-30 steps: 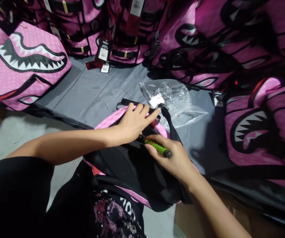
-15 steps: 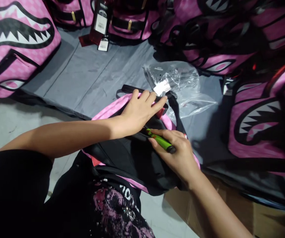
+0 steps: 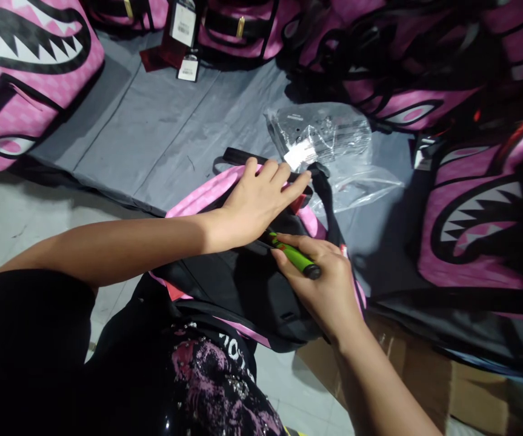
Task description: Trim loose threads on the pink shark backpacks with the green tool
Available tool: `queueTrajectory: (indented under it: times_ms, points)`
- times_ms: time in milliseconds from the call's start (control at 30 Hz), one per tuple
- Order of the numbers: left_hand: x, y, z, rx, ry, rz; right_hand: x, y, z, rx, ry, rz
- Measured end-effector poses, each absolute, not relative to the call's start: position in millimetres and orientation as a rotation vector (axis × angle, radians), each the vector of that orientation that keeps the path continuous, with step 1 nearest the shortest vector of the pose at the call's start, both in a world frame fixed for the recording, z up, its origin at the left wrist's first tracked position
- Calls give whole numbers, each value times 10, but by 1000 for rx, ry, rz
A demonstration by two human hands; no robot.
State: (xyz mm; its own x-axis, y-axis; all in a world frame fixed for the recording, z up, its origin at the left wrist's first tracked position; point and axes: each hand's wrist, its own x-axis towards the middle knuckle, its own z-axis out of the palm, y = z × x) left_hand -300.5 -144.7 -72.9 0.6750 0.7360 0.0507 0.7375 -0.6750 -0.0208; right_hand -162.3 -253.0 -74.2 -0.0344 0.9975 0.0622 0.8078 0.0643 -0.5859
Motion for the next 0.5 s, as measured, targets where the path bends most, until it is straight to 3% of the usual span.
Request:
queueTrajectory:
  times_ms: [500]
  points:
    - [-3018,-1460,-735,-2849,-1221,-101,-1782,-2617,-845,-1885,-1742,262]
